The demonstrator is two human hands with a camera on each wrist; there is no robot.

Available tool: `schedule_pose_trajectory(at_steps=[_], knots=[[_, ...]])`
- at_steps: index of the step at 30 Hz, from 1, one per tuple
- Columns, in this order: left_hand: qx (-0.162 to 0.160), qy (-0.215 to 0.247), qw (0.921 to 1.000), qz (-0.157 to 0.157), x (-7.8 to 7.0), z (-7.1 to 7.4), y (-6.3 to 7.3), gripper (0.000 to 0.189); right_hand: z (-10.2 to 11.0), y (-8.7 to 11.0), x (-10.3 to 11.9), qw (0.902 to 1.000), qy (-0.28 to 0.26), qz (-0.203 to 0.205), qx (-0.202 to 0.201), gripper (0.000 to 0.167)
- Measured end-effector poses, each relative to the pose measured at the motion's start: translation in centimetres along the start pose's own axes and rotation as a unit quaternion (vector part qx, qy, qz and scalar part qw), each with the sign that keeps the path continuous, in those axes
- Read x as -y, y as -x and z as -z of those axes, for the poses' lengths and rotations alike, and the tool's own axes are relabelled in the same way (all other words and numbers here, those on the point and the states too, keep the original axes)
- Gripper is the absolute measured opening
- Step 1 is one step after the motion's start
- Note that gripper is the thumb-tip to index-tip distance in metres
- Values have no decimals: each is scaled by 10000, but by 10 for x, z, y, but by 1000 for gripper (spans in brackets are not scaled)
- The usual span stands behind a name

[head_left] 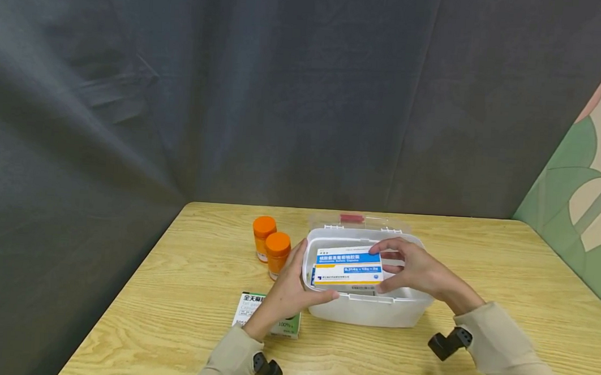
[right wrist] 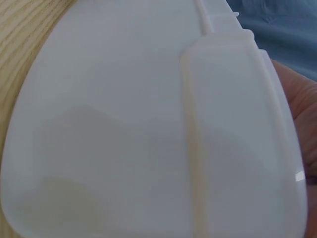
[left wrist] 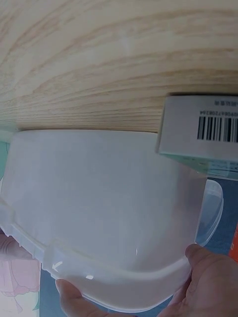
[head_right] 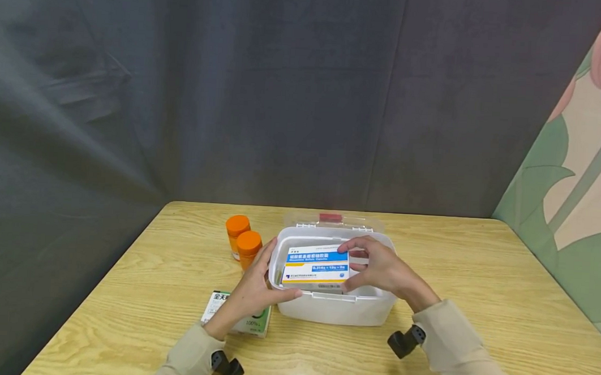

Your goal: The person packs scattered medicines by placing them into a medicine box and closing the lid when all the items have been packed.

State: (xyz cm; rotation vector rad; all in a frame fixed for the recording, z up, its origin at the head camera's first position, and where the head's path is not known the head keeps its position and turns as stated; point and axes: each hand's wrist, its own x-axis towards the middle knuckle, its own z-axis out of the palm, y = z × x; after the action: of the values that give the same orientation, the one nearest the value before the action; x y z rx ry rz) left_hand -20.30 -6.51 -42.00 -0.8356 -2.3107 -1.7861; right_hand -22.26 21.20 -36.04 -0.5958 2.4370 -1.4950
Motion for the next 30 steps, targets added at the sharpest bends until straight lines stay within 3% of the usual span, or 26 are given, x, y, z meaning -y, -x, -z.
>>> schedule_pose_trajectory(at_steps=[14, 24, 30], knots=[[-62, -197, 9997, -113, 0, 0, 0, 106, -4, -5, -3, 9989, 387, 34, 250, 61], [-52, -238, 9997, -19, 0, 0, 0, 104, -9, -10, -4, 9919, 929, 543, 674, 44], [-51, -233, 9997, -70, 0, 0, 0, 103, -11, -10, -3, 9880, 1230, 630, 689, 43]])
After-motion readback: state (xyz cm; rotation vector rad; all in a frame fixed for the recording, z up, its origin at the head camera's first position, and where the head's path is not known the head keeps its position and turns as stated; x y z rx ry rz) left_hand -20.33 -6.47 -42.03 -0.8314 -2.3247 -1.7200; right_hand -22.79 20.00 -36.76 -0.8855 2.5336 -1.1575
